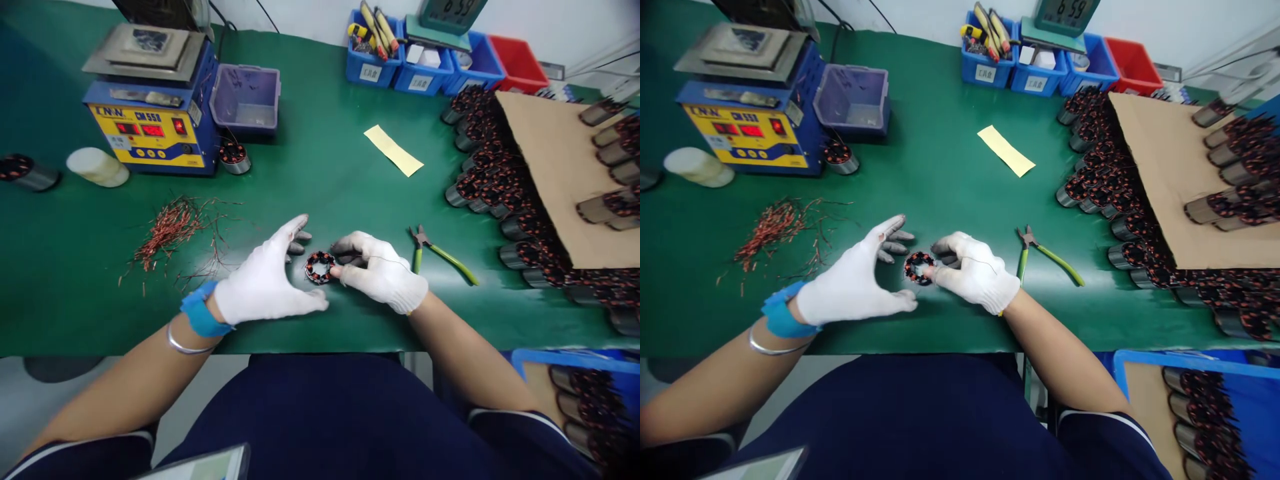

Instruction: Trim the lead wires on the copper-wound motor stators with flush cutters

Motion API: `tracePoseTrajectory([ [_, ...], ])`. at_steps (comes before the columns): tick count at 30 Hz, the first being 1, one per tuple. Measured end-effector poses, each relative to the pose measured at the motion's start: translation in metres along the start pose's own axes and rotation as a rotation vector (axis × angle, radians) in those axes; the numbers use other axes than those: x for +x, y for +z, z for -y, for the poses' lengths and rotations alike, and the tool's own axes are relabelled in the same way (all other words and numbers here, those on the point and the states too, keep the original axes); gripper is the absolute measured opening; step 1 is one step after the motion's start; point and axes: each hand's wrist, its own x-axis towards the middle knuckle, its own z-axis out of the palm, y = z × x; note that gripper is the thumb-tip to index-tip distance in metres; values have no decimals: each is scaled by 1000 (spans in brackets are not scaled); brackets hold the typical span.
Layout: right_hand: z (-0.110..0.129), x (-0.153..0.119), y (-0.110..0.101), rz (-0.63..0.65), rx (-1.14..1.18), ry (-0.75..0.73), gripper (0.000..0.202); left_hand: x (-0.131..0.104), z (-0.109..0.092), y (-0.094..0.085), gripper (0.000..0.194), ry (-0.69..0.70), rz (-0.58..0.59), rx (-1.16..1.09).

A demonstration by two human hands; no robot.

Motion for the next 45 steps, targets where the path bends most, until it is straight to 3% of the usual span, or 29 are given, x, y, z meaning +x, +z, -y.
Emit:
tracePoseTrajectory([
  [2,-1,0,2,-67,-88,-87,22,2,-5,13,115,-65,-83,21],
  [5,-3,1,-1,-89,-295,-208,23,6,-10,25,98,-93,-104,126],
  [9,-2,2,-3,-36,-679,-116,25,9,-5,18,93,-16,0,152],
  [11,2,3,-2,8,-752,-64,24,8,-2,14,93,55,54,94],
  [13,5,3,0,30,-760,-33,22,8,-4,15,93,73,7,66],
  [17,8,4,1,52,-741,-17,22,10,-15,32,95,-55,-172,219],
  [21,5,4,-2,41,-696,-31,21,12,-19,43,78,-43,-108,315],
  [28,3,2,-2,52,-636,-73,21,9,-11,30,93,-18,4,291],
  [34,4,4,-4,87,-676,-65,23,12,-11,32,94,-63,-159,129],
  [39,2,9,-15,-97,-747,74,29,15,-9,27,95,-43,-75,71],
  [41,3,10,-17,-115,-619,77,31,15,-8,25,101,-81,-54,27],
  [45,8,11,-14,54,-349,-50,25,13,-8,24,107,-126,-33,-40],
])
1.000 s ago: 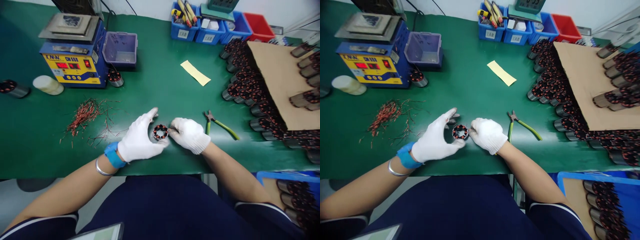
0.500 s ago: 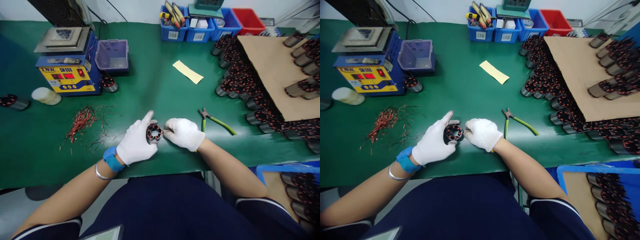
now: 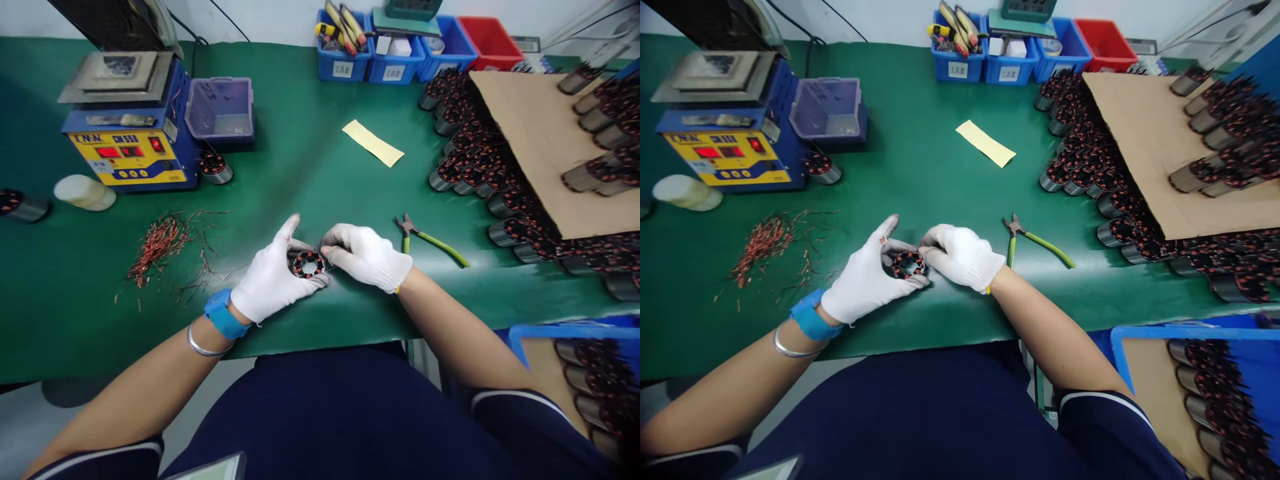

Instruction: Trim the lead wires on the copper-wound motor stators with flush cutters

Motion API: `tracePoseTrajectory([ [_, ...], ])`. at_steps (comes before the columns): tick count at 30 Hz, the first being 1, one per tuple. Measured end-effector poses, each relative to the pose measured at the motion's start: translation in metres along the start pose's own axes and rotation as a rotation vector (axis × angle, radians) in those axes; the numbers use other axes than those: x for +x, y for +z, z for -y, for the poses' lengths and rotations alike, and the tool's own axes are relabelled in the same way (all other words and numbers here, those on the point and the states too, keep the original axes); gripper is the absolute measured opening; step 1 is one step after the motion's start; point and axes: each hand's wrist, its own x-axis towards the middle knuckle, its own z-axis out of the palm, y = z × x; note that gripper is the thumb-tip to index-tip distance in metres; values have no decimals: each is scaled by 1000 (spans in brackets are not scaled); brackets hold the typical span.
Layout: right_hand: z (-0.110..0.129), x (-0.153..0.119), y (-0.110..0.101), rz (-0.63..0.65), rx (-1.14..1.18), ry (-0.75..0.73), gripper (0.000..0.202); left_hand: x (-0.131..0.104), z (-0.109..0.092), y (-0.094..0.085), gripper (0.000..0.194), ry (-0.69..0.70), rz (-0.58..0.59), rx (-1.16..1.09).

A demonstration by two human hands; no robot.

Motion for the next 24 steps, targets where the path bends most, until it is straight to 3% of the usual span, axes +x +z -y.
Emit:
tracePoseTrajectory([
  [2,2,1,2,0,-110,11,21,0,0,-1,107,17,12,-17],
  [5,2,5,3,-116,-243,151,23,0,1,-1,110,26,26,-34],
  [7,4,8,4,-151,-147,164,27,0,2,-1,112,15,24,-46],
  [12,20,16,8,-25,112,39,23,-1,3,1,119,3,-13,-103],
  [17,21,15,10,-26,203,253,21,2,2,-3,119,43,39,-17],
  [22,4,3,4,-46,-22,318,21,3,2,-6,114,86,51,43],
  [24,3,-6,-2,-145,-196,353,21,3,4,-6,113,91,48,75],
])
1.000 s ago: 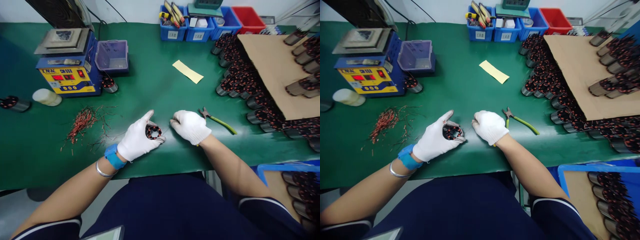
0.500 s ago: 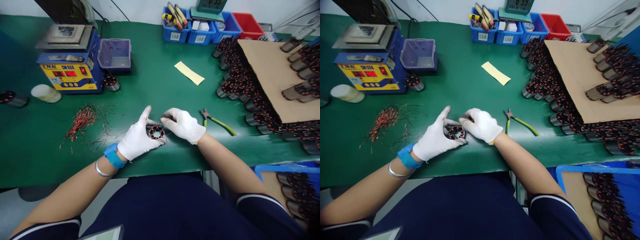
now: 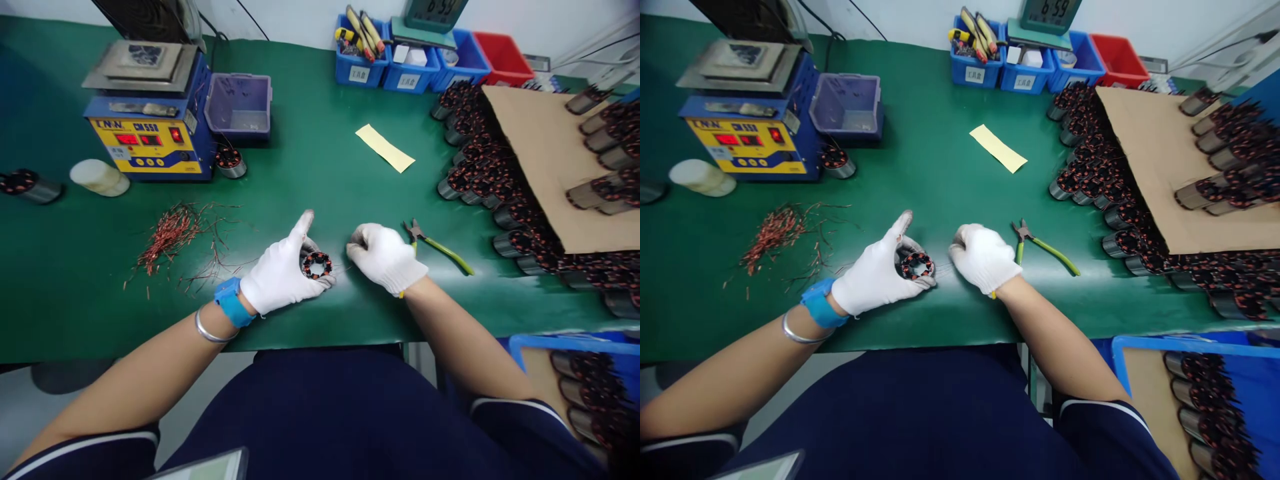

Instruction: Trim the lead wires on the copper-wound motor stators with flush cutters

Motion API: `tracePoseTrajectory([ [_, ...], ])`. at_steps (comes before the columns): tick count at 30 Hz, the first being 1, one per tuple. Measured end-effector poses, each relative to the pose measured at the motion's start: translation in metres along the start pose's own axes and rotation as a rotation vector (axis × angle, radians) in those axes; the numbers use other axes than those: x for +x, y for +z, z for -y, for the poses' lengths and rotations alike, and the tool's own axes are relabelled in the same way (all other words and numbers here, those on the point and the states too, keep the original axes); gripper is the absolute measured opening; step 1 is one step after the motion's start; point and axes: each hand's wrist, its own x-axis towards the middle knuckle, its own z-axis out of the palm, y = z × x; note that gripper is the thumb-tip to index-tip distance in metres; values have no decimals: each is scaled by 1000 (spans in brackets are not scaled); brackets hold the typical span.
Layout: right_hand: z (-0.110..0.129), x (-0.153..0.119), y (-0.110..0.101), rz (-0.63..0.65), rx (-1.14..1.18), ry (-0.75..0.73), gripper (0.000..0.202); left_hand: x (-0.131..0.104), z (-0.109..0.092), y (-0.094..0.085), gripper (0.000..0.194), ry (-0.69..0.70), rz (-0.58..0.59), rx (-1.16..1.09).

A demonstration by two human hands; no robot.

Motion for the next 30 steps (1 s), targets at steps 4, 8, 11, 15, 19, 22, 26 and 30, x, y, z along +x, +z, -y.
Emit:
tracePoseTrajectory([
  [4,5,-24,-15,-266,-50,-228,39,-2,4,-2,117,19,53,16],
  [8,18,-36,-5,49,-130,-561,93,-2,7,-5,110,67,73,64],
  [11,17,-29,10,158,-253,-436,73,0,8,-6,106,94,76,45],
  [15,6,-17,13,234,-251,-440,38,1,9,-7,108,109,107,37],
  [19,-1,-13,12,232,-196,-481,32,-1,6,-2,98,114,54,70],
  [22,-4,-13,11,224,-185,-517,31,-3,2,4,58,196,-49,71],
  [26,-5,-20,3,187,-321,-607,31,-4,0,7,39,274,-23,127],
  [30,4,-30,-9,122,-567,-622,31,-4,0,5,41,293,13,183],
])
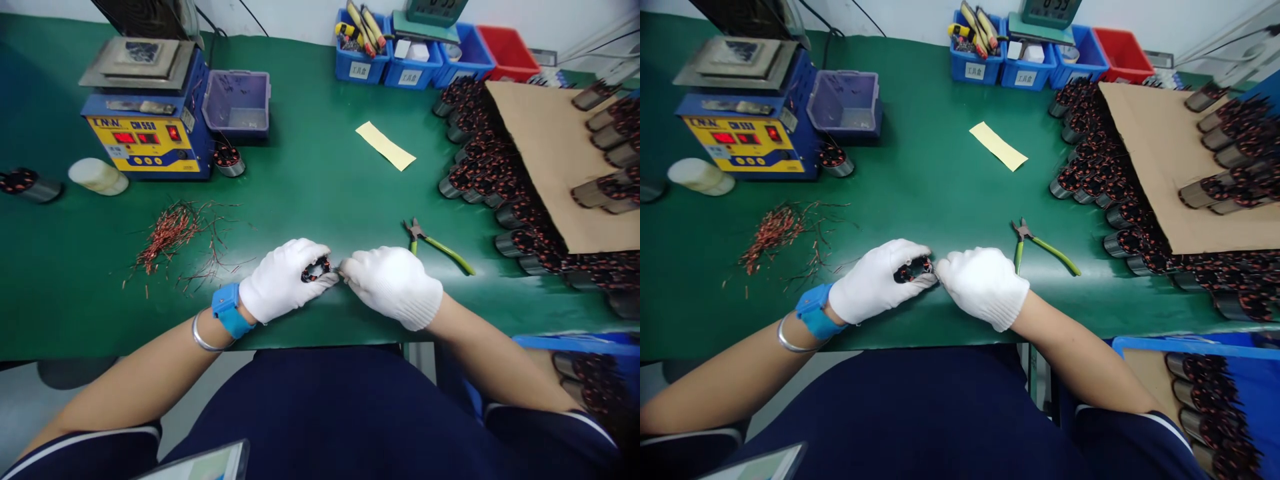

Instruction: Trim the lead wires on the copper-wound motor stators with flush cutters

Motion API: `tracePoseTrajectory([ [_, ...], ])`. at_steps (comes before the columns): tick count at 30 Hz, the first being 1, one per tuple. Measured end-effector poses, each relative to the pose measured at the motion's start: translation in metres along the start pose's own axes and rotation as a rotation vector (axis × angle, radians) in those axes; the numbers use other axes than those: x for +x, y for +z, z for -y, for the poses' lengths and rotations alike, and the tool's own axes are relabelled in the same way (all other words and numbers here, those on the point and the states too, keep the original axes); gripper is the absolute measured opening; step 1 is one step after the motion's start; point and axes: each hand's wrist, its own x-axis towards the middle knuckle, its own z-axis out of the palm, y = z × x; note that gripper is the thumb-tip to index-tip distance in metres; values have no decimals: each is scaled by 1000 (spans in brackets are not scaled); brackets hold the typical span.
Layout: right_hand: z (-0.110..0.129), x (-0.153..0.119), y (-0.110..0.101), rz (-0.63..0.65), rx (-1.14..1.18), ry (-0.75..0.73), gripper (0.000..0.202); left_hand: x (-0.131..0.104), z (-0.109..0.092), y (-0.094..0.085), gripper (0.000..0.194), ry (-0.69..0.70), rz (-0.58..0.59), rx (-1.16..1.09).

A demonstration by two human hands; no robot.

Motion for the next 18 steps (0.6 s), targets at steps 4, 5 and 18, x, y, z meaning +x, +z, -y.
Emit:
tracePoseTrajectory([
  [4,-4,7,-6,2,-24,1,30,0,-1,-1,36,2,40,16],
  [5,-7,9,-5,4,-8,8,30,1,-1,-1,34,1,47,29],
  [18,-19,27,-9,11,159,22,30,11,-8,15,18,-52,-21,131],
])
